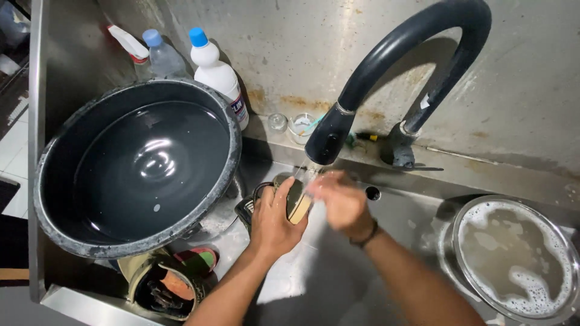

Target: The person scrubs a shoe in a sink using a sponge, an orange brush, and a steel wool pad under running water. They clean the sole and sides of the shoe, rinsing it periodically.

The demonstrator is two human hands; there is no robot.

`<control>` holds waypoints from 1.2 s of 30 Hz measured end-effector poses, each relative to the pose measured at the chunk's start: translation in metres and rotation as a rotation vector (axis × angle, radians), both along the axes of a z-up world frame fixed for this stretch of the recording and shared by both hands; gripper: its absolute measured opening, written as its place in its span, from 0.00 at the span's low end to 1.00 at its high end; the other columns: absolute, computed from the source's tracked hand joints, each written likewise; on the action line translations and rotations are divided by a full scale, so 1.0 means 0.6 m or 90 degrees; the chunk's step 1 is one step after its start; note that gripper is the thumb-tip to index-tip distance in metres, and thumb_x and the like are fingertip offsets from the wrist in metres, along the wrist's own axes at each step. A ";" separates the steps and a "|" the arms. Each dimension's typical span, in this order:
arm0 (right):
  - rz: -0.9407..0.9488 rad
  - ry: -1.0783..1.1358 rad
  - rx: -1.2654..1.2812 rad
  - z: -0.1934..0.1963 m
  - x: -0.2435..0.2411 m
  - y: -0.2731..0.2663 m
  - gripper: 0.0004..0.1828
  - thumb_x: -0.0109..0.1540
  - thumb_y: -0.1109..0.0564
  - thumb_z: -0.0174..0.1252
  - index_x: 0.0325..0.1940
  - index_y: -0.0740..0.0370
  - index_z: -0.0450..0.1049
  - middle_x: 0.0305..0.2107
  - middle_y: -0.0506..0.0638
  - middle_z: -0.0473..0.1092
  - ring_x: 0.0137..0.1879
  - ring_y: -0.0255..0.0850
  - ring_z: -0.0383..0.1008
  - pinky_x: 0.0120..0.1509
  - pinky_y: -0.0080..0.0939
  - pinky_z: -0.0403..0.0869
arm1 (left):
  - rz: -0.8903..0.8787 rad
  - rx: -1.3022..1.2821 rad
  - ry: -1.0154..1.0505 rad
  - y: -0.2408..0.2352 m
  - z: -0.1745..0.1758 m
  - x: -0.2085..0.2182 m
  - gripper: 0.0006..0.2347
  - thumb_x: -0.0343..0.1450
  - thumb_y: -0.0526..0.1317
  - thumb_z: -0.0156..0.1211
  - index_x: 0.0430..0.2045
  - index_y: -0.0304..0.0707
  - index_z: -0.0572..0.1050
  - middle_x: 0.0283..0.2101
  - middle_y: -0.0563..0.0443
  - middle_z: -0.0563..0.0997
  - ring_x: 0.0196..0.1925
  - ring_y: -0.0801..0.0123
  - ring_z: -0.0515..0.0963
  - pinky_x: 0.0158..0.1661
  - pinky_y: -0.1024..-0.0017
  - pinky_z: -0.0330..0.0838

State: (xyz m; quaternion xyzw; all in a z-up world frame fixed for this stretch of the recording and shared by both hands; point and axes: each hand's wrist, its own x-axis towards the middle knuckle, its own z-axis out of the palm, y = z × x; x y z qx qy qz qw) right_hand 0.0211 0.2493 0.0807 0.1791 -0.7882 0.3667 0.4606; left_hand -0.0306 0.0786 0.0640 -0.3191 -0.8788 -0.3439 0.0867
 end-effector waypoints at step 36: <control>0.032 0.129 0.039 -0.007 -0.034 -0.010 0.16 0.68 0.63 0.47 0.39 0.63 0.82 0.35 0.54 0.77 0.40 0.49 0.77 0.52 0.44 0.73 | -0.074 0.205 0.100 0.005 -0.014 -0.028 0.33 0.55 0.36 0.73 0.58 0.33 0.73 0.28 0.39 0.69 0.30 0.39 0.76 0.33 0.53 0.71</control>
